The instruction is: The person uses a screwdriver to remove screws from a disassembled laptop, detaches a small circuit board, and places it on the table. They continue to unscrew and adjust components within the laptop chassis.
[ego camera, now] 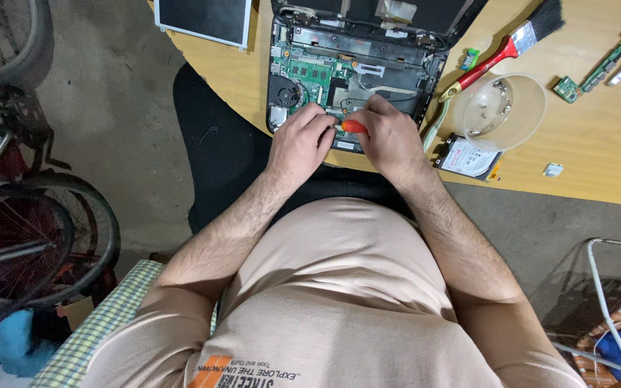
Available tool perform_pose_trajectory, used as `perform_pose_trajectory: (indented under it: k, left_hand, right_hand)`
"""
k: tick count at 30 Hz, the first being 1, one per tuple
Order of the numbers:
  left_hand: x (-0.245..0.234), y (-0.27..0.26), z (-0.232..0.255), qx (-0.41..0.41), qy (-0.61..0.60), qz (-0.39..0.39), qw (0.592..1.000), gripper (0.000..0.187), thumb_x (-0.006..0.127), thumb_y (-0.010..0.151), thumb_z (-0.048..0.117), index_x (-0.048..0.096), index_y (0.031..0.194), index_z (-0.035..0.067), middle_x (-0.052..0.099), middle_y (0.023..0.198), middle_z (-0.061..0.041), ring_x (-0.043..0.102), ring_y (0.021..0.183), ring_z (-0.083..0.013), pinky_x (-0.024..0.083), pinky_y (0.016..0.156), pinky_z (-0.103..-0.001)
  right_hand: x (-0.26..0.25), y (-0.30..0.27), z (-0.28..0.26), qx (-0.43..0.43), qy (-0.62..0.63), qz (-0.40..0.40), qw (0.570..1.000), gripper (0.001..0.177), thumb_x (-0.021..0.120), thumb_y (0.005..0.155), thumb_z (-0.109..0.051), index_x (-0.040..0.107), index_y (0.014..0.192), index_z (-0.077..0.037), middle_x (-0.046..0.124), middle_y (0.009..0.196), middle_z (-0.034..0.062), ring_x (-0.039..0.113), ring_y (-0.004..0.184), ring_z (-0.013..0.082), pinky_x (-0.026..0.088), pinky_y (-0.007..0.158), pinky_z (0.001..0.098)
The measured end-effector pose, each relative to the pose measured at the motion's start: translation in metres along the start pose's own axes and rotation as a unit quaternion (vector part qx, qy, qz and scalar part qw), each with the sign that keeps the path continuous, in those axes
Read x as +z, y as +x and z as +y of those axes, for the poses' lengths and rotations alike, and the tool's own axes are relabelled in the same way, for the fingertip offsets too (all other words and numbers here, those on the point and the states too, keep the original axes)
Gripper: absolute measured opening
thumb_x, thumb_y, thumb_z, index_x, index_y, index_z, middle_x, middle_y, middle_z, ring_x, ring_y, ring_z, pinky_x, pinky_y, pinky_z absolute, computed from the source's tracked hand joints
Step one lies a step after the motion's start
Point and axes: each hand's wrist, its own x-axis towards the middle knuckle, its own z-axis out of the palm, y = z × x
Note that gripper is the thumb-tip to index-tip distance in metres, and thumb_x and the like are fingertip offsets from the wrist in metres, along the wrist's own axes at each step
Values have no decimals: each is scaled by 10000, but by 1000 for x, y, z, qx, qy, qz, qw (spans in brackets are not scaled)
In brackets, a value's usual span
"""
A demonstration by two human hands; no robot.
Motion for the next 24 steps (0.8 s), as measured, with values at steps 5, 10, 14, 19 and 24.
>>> perform_pose_trajectory:
  k: [5, 10, 14, 19, 24]
  left_hand:
    - [3, -2, -2, 10, 21, 17, 1000, 117, 755, 890, 88, 708, 997, 82, 603, 919, -51, 700, 883, -274, 598, 777, -384]
    - [0, -1, 1, 15, 31, 19, 999, 108, 760, 888, 86, 704, 980, 75, 603, 908, -59, 700, 867, -281, 601, 766, -391]
    - [2, -2, 0, 13, 29, 21, 999, 104, 759, 885, 87, 700, 970, 87, 595, 899, -53, 694, 863, -276, 597, 760, -392]
    - [0, -2, 2, 15, 37, 20, 999, 80, 750, 895, 96, 698, 955, 107, 582, 886, -29, 689, 856, -251, 596, 754, -369]
    - [-1, 0, 3, 20, 37, 24, 999, 79, 751, 883, 86, 683, 920, 100, 574, 859, -47, 682, 839, -265, 593, 737, -375]
  right_hand:
    - [7, 0, 0, 12, -29, -1, 1000, 75, 744, 923, -163, 741, 936, -237, 599, 879, 14, 710, 748, 369, 618, 637, 511]
    - [-1, 1, -12, 10, -80, 3, 997, 72, 746, 910, -174, 732, 920, -244, 598, 883, -11, 716, 727, 332, 626, 632, 480]
    - [0, -1, -12, -9, -131, 2, 991, 108, 756, 886, -191, 719, 929, -283, 591, 905, -44, 734, 771, 264, 630, 661, 430]
    - [4, -2, -8, 13, -99, -20, 995, 106, 762, 878, -197, 723, 941, -273, 598, 922, -31, 730, 768, 320, 633, 679, 477]
    - [-7, 0, -14, 27, -75, -50, 996, 92, 763, 877, -181, 719, 929, -245, 611, 891, 0, 717, 730, 373, 620, 648, 524]
